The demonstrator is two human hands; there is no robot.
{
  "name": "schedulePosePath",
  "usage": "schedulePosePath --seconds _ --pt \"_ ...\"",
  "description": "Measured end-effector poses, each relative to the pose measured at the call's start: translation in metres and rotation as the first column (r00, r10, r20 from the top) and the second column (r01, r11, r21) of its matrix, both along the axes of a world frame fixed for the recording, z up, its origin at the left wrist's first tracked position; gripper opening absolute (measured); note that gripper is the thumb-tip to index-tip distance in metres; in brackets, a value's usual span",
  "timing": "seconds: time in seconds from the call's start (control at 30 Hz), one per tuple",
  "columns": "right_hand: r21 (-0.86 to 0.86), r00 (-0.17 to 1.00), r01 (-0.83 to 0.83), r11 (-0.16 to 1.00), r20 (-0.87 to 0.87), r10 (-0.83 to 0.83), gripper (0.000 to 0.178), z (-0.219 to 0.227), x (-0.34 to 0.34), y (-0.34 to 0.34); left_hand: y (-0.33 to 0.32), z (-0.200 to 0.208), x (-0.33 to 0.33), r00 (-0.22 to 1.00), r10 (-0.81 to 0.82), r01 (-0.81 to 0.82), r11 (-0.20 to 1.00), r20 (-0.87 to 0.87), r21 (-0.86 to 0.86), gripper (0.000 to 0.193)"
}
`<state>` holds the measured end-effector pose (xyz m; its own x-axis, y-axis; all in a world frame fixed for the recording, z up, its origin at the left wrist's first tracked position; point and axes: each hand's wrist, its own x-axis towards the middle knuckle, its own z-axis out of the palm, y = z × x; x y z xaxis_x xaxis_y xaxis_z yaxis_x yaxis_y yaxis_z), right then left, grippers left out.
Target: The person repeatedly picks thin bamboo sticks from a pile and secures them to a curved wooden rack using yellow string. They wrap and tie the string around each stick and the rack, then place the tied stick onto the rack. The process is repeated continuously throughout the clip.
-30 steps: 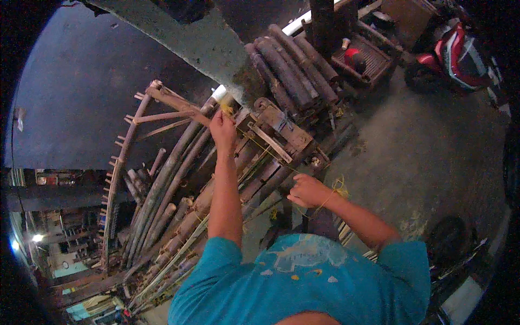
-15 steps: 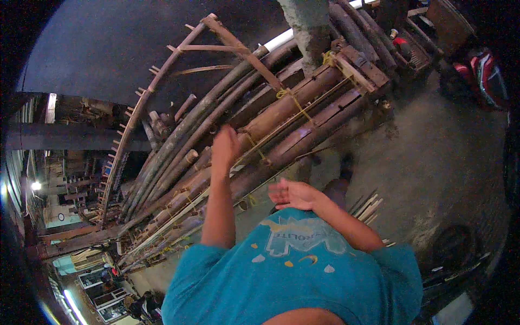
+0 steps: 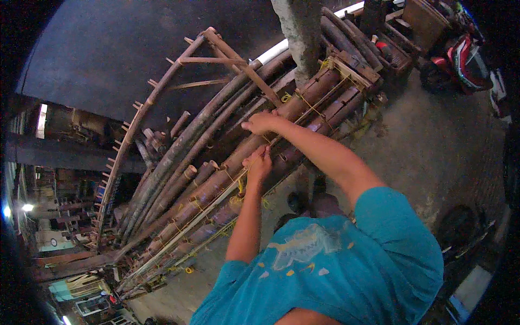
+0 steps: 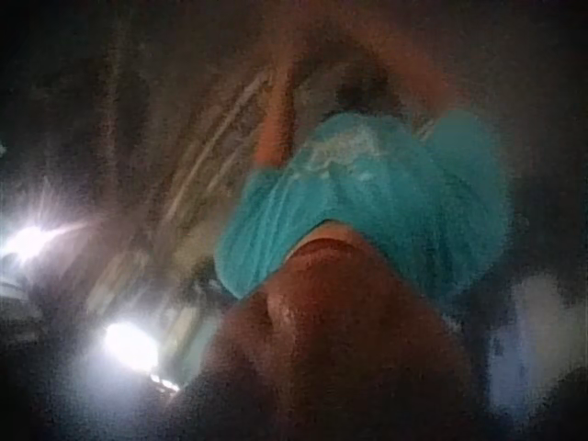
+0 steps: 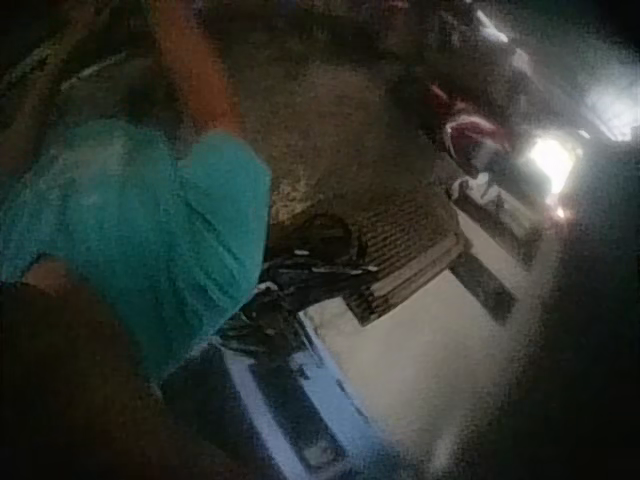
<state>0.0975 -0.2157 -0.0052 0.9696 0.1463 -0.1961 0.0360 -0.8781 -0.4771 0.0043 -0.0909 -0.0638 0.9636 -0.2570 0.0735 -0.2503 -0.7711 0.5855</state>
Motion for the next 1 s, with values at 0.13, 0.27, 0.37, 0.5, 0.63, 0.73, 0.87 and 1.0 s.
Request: schedulePosePath --seconds 0.13,0.27,0.37,0.5,0.63,0.73,0.87,1.0 --pt "0.87 0.943 -0.236 0.432 0.097 0.319 0.035 0.055 -0.069 -0.017 0.011 0.004 -0.006 0.999 0.011 -0.009 0.999 0.037 -0.05 0.024" --pt "0.253 0.818 -0.547 0.798 0.365 0.445 0.034 -0.033 -0.198 -0.045 0.005 0.008 0.0 0.996 -0.023 0.027 0.998 0.089 -0.052 0.018" --pt "0.494 0.898 -0.43 0.756 0.318 0.303 0.03 -0.072 -0.199 -0.029 0.001 0.044 0.044 0.986 -0.156 0.168 0.928 0.062 -0.333 0.017" --pt "0.358 0.916 -0.397 0.845 0.099 0.388 0.022 -0.049 -0.203 -0.023 -0.014 0.053 0.124 0.998 0.061 -0.049 0.899 0.013 -0.435 0.02" --pt "0.029 0.9 -0.376 0.926 0.251 0.357 0.021 -0.042 -0.222 0.01 0.02 -0.026 0.142 1.0 -0.015 0.015 1.0 0.019 0.023 0.028" --pt "0.244 0.899 -0.31 0.919 0.389 0.2 0.023 -0.042 -0.248 0.062 0.045 0.004 0.12 0.992 -0.112 0.109 0.992 0.059 0.056 0.029" --pt "0.933 0.965 0.199 0.301 -0.24 0.106 0.022 -0.085 -0.269 0.135 0.129 0.05 0.069 1.0 0.007 -0.006 0.993 -0.011 0.119 0.034" --pt "0.949 0.798 0.253 -0.191 -0.316 -0.514 0.018 -0.071 -0.218 0.172 0.191 0.033 -0.025 0.989 -0.122 0.136 0.969 -0.081 0.204 0.03"
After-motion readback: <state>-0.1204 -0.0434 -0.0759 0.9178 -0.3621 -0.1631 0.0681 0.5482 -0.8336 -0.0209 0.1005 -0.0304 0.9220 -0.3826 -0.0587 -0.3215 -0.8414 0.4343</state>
